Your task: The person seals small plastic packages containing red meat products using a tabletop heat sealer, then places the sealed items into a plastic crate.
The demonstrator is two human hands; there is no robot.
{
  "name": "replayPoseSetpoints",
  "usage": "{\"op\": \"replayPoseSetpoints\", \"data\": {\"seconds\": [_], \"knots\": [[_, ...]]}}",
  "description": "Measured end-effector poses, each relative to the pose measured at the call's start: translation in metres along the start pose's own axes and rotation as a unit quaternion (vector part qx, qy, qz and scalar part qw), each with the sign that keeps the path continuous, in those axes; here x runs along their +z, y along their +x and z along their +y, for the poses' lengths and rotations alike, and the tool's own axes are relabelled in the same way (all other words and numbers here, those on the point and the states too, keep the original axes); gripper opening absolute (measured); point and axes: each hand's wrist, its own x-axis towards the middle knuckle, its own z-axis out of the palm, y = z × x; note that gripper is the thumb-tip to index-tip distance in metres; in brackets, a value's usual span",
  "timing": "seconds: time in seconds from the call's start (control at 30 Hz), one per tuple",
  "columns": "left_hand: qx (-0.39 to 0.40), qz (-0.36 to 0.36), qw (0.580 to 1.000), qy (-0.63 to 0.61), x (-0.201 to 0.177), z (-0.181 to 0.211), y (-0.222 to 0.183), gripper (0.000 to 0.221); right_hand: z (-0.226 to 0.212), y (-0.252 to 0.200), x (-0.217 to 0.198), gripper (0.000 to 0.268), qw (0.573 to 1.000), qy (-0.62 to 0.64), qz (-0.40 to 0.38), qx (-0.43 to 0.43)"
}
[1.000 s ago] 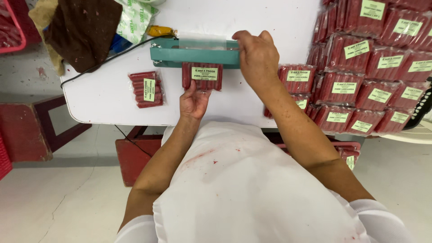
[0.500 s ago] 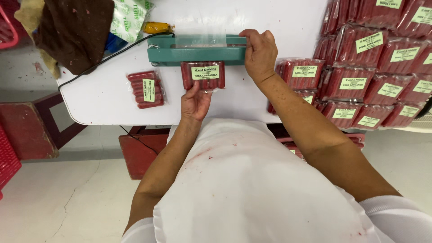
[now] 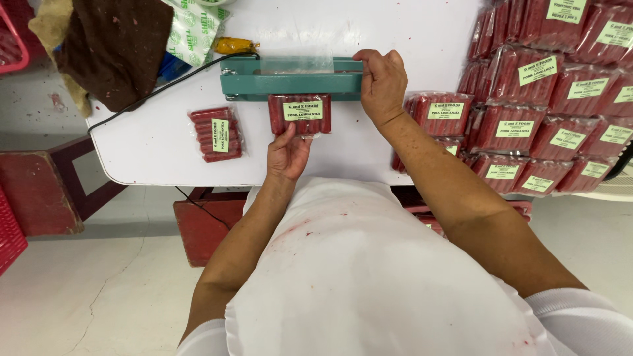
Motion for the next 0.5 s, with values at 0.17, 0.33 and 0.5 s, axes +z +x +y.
{"op": "replayPoseSetpoints", "data": {"seconds": [0.17,0.33,0.5], "knots": [[0.000,-0.011,1.000,-0.015,-0.005,-0.002,0.002,0.055,0.002,0.001,0.001,0.028,1.000,-0.004,0.004,-0.011],[0.007,0.000,1.000,-0.001,-0.005,-0.003,0.013,0.060,-0.003,0.003,-0.004,0.027,1.000,-0.012,0.017,-0.016],[0.007,-0.029,0.995,0.099,-0.003,0.008,0.001,0.041,-0.029,0.016,-0.041,0.046,0.990,0.007,-0.124,0.059]]}}
